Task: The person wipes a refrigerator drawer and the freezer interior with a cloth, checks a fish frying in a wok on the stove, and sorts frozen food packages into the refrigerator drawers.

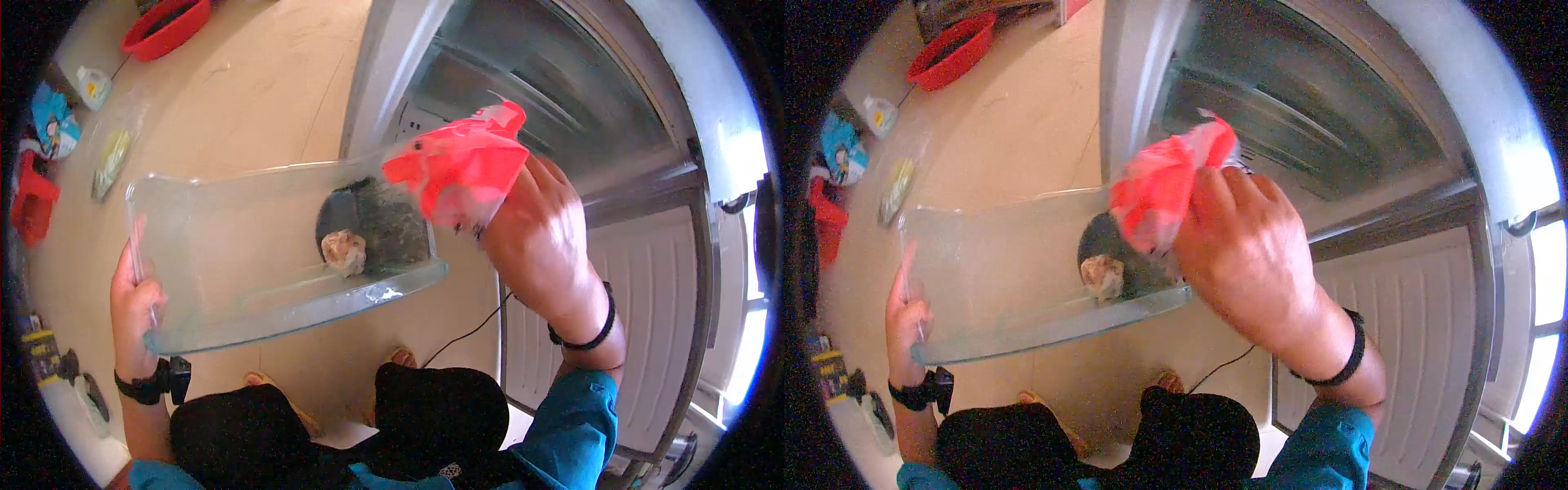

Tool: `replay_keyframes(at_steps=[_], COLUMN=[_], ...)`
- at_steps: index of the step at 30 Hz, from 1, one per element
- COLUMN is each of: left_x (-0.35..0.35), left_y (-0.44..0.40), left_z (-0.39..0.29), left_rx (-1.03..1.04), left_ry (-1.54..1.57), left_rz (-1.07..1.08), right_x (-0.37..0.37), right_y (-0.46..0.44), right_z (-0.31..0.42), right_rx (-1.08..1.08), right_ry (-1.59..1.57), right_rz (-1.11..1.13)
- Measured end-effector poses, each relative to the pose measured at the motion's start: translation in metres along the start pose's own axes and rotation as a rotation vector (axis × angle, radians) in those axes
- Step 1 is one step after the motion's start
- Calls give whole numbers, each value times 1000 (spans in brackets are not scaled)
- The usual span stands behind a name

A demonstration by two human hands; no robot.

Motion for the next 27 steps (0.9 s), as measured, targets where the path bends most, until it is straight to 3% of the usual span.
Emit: replay_keyframes(at_steps=[3, 5, 6, 9, 10, 12, 13, 14, 16, 18, 19, 21, 22, 24, 25, 27], left_x=[4, 3, 2, -6, -14, -33, -39, -46, -62, -87, -94, -128, -146, -174, -184, -197], left_y=[4, 1, -2, -9, -11, -17, -17, -18, -21, -22, -20, -22, -25, -23, -26, -30], left_z=[-8, -2, 0, 11, 16, 30, 33, 35, 43, 56, 67, 95, 109, 129, 143, 165], left_rx=[6, 33, 58, 55, 49, -44, -46, -23, 0, 27, 34, 135, 129, 369, 366, 110], left_ry=[-19, 21, 57, 60, 51, 49, 48, 102, 147, 239, 212, 114, 99, -384, -397, 59], left_rz=[8, 0, 0, 0, 16, 115, 130, 60, 5, -99, -101, -257, -266, -268, -282, -398], right_x=[6, 39, 51, 65, 67, 56, 57, 61, 86, 137, 160, 205, 224, 254, 273, 293], right_y=[-29, -44, -46, -45, -37, -26, -17, -5, 30, 70, 90, 107, 112, 118, 122, 127], right_z=[32, 54, 62, 60, 48, 15, -1, -12, -39, -47, -43, -16, -3, 30, 41, 53], right_rx=[-25, -200, -193, -141, -124, 44, 213, 229, 818, 872, 882, 807, 804, 486, 479, 429], right_ry=[-175, -103, -102, -360, -366, -646, -699, -693, -948, -902, -925, -945, -963, -848, -884, -859], right_rz=[-80, 141, 143, 482, 489, 5, -78, -78, -66, 13, 3, 455, 463, 460, 693, 799])
Point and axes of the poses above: each hand's wrist, its own y-axis away from the middle knuckle, its own x-axis out of the palm, z = x × y, the point moved 3 cm from there along -y, towards the middle knuckle, and after that the axes turned 8 degrees about -z, right-handed, at the moved point
